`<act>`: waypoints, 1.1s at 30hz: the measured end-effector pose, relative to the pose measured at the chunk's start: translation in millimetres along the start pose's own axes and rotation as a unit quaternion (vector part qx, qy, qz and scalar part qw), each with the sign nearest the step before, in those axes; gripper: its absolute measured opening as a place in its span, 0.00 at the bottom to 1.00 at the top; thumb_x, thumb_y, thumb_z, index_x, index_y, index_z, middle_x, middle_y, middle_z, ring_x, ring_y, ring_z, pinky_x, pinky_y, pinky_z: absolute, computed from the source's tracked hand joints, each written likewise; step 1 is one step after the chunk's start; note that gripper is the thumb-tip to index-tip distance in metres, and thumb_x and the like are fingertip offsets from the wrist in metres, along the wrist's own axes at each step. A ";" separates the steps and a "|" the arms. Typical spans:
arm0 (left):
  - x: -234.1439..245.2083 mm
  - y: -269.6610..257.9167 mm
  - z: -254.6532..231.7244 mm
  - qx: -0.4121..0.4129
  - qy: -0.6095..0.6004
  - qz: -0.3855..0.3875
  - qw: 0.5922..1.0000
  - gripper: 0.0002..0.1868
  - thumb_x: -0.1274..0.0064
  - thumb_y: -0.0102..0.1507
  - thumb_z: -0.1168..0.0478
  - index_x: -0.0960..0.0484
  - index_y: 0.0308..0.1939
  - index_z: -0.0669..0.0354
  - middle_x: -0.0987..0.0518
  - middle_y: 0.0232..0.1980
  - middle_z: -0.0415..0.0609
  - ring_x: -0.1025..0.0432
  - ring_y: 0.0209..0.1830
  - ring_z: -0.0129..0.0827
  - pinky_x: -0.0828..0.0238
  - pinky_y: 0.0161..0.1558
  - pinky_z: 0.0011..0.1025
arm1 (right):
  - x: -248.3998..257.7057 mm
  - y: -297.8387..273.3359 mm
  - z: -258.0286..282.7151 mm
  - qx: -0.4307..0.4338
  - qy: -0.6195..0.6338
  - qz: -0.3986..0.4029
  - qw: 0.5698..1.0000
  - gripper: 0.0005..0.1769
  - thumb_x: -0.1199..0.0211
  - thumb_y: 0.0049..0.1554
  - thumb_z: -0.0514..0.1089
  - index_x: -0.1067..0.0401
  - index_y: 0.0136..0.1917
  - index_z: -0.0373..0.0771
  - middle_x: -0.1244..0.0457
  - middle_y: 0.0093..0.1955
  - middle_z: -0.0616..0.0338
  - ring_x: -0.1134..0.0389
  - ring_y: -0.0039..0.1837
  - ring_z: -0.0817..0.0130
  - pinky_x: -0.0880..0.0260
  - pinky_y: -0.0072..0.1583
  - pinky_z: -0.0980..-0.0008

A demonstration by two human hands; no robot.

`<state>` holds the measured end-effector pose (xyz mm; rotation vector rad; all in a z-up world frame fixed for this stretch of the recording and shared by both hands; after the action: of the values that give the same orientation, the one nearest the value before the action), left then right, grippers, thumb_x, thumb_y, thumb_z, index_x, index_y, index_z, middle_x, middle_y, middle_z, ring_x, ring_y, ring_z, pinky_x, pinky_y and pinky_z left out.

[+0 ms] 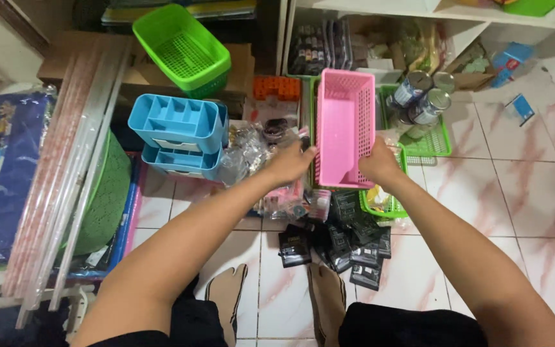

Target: Organizing and sorting various small stationery items and accessories into plastic baskets while sitting on the floor.

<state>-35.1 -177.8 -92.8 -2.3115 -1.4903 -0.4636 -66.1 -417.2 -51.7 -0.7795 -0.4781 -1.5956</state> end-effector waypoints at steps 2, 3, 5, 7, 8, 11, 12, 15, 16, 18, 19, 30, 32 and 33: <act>-28.3 6.6 18.6 0.012 0.014 0.029 0.999 0.29 0.54 0.70 0.43 0.26 0.61 0.66 0.20 0.52 0.62 0.24 0.54 0.50 0.30 0.58 0.46 | -14.2 6.2 -36.1 -0.020 -0.026 0.011 0.999 0.31 0.41 0.49 0.35 0.38 0.66 0.29 0.31 0.57 0.37 0.28 0.60 0.46 0.30 0.61 0.57; -43.3 10.8 27.9 0.024 0.028 0.055 0.998 0.28 0.54 0.69 0.43 0.22 0.57 0.66 0.17 0.46 0.60 0.21 0.47 0.48 0.27 0.53 0.45 | -21.0 10.0 -54.7 -0.037 -0.052 0.023 0.998 0.33 0.41 0.49 0.35 0.41 0.68 0.28 0.32 0.58 0.35 0.29 0.61 0.43 0.30 0.62 0.57; -61.4 14.4 31.5 0.035 0.003 0.067 0.997 0.27 0.52 0.67 0.44 0.22 0.55 0.67 0.16 0.41 0.57 0.20 0.41 0.46 0.24 0.48 0.44 | -24.2 3.1 -65.3 -0.077 -0.076 0.026 0.994 0.31 0.40 0.52 0.36 0.41 0.68 0.27 0.33 0.58 0.33 0.30 0.62 0.41 0.31 0.63 0.55; -78.3 19.0 33.8 0.047 -0.024 0.079 0.995 0.27 0.49 0.64 0.46 0.22 0.54 0.67 0.15 0.36 0.55 0.18 0.35 0.44 0.22 0.43 0.43 | -22.1 0.5 -76.6 -0.116 -0.101 0.030 0.988 0.30 0.40 0.54 0.38 0.40 0.68 0.27 0.34 0.58 0.31 0.31 0.62 0.40 0.32 0.63 0.53; -85.5 22.9 34.8 0.053 -0.042 0.085 0.994 0.27 0.49 0.63 0.45 0.21 0.53 0.67 0.15 0.35 0.54 0.18 0.34 0.44 0.22 0.41 0.42 | -19.5 2.0 -81.1 -0.114 -0.099 0.030 0.988 0.29 0.39 0.54 0.39 0.38 0.66 0.27 0.33 0.58 0.33 0.31 0.62 0.42 0.32 0.63 0.55; -108.2 34.4 35.1 0.058 -0.032 0.087 0.994 0.30 0.47 0.62 0.43 0.21 0.53 0.68 0.15 0.37 0.54 0.18 0.36 0.43 0.22 0.42 0.41 | -1.7 6.2 -99.0 -0.116 -0.059 0.029 0.991 0.27 0.41 0.52 0.38 0.35 0.65 0.29 0.31 0.58 0.37 0.29 0.61 0.46 0.31 0.63 0.57; -114.4 39.2 34.6 0.054 -0.003 0.078 0.996 0.32 0.45 0.61 0.41 0.21 0.54 0.68 0.15 0.39 0.55 0.19 0.38 0.43 0.23 0.44 0.40 | 5.4 8.7 -104.9 -0.113 -0.019 0.028 0.993 0.27 0.43 0.50 0.36 0.33 0.64 0.30 0.31 0.58 0.39 0.28 0.60 0.49 0.30 0.62 0.58; -126.7 47.0 28.7 0.042 0.006 0.056 0.998 0.39 0.40 0.59 0.38 0.25 0.59 0.70 0.17 0.46 0.57 0.20 0.46 0.43 0.24 0.49 0.39 | 21.6 10.5 -119.8 -0.124 -0.026 0.009 0.992 0.25 0.37 0.50 0.37 0.33 0.61 0.30 0.31 0.55 0.40 0.29 0.57 0.53 0.31 0.58 0.61; -129.1 46.5 21.2 0.041 0.006 0.062 0.997 0.39 0.40 0.59 0.38 0.25 0.59 0.70 0.17 0.46 0.57 0.20 0.46 0.43 0.24 0.49 0.39 | 28.2 8.8 -118.9 -0.130 -0.025 0.007 0.991 0.25 0.37 0.50 0.37 0.33 0.61 0.30 0.31 0.55 0.40 0.29 0.57 0.53 0.31 0.58 0.61; -132.1 44.8 4.3 0.019 -0.005 0.045 0.999 0.41 0.37 0.57 0.40 0.27 0.61 0.70 0.19 0.51 0.59 0.22 0.51 0.46 0.25 0.51 0.39 | 38.9 2.8 -120.2 -0.183 0.042 0.029 0.982 0.24 0.39 0.51 0.34 0.34 0.61 0.29 0.31 0.53 0.42 0.28 0.53 0.48 0.27 0.47 0.53; -134.1 41.1 -3.3 0.018 -0.006 0.052 0.998 0.41 0.37 0.57 0.40 0.27 0.61 0.70 0.19 0.51 0.59 0.22 0.51 0.46 0.25 0.51 0.39 | 42.7 -3.1 -119.9 -0.189 0.043 0.026 0.981 0.24 0.39 0.51 0.34 0.34 0.61 0.29 0.31 0.53 0.42 0.28 0.53 0.48 0.27 0.47 0.53; -150.6 45.0 -40.3 -0.008 0.052 0.033 0.998 0.25 0.47 0.59 0.60 0.27 0.58 0.68 0.20 0.52 0.70 0.25 0.55 0.61 0.29 0.58 0.48 | 77.0 -31.9 -112.2 -0.277 0.240 0.153 0.918 0.37 0.44 0.57 0.65 0.39 0.69 0.38 0.35 0.60 0.44 0.28 0.53 0.45 0.25 0.53 0.44; -162.9 49.8 -34.6 0.017 0.043 0.042 0.998 0.25 0.48 0.59 0.60 0.28 0.59 0.68 0.20 0.52 0.70 0.25 0.55 0.61 0.29 0.58 0.48 | 87.7 -31.0 -118.9 -0.269 0.255 0.177 0.912 0.37 0.45 0.58 0.65 0.40 0.68 0.36 0.36 0.61 0.42 0.29 0.53 0.44 0.24 0.53 0.44; -168.3 52.3 -30.2 0.042 0.033 0.050 0.997 0.25 0.48 0.60 0.59 0.30 0.59 0.68 0.20 0.53 0.70 0.24 0.56 0.60 0.29 0.59 0.47 | 91.5 -30.1 -120.6 -0.260 0.268 0.203 0.905 0.37 0.47 0.59 0.66 0.40 0.68 0.34 0.37 0.61 0.40 0.29 0.53 0.42 0.23 0.53 0.43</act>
<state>-55.9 -346.5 -148.0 -2.2704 -1.3320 -0.4373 -124.8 -559.3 -65.4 -0.7251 0.5051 -1.4637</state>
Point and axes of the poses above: each hand's wrist, its own y-axis towards the middle knuckle, its own x-axis out of the back of the hand, z = x × y, the point moved 4 cm from there along y, towards the middle knuckle
